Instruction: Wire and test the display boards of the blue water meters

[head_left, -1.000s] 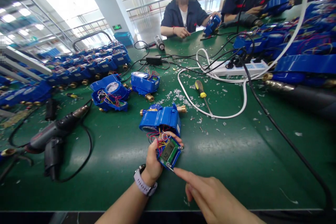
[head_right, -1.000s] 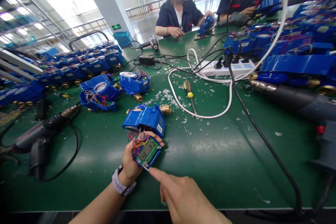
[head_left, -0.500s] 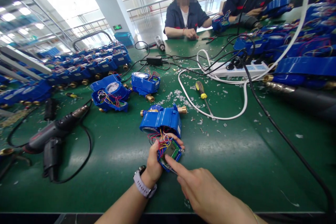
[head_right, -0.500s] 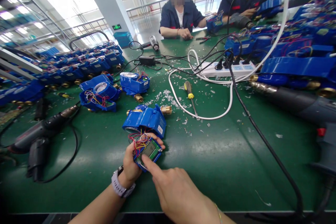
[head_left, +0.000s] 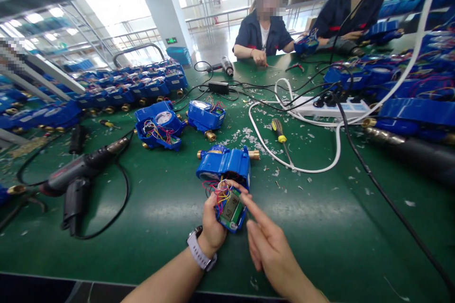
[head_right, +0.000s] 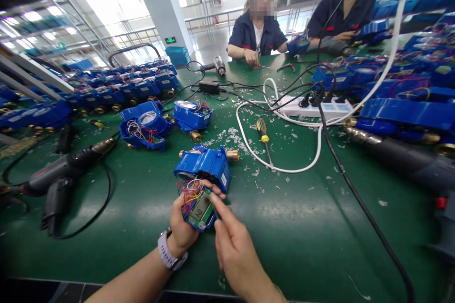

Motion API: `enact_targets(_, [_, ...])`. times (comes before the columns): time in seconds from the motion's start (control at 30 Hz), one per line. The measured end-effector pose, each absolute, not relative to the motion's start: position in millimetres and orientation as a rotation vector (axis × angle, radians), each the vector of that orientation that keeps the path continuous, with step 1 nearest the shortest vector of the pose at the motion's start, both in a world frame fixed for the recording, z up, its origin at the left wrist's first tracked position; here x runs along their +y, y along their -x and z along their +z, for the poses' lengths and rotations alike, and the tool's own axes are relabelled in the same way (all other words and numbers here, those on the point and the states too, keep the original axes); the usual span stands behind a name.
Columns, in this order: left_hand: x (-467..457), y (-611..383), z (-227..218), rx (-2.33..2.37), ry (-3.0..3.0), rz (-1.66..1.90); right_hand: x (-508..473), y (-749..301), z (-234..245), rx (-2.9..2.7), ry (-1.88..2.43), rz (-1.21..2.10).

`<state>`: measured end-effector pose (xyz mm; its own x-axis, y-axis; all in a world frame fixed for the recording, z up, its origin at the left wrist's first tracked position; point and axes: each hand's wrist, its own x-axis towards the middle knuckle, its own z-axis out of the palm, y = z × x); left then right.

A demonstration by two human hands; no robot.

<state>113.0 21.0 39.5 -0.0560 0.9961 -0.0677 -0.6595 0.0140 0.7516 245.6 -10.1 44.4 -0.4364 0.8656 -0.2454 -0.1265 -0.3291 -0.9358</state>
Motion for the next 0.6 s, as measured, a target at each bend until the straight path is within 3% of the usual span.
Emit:
enact_targets(0.23, [21.7,-109.0,32.6,0.78,-0.681,1.431,22.1,-280.6,54.0,-1.23,1.206,1.494])
enact_targets(0.47, [37.8,-118.1,24.3,0.988,-0.827,1.343,41.7,-319.8,32.6,-1.757,1.626,0.789])
enact_targets(0.6, [55.5,-122.9,23.3,1.042,-1.007,1.308,48.3,-343.6,43.6,-1.745,1.556,0.715])
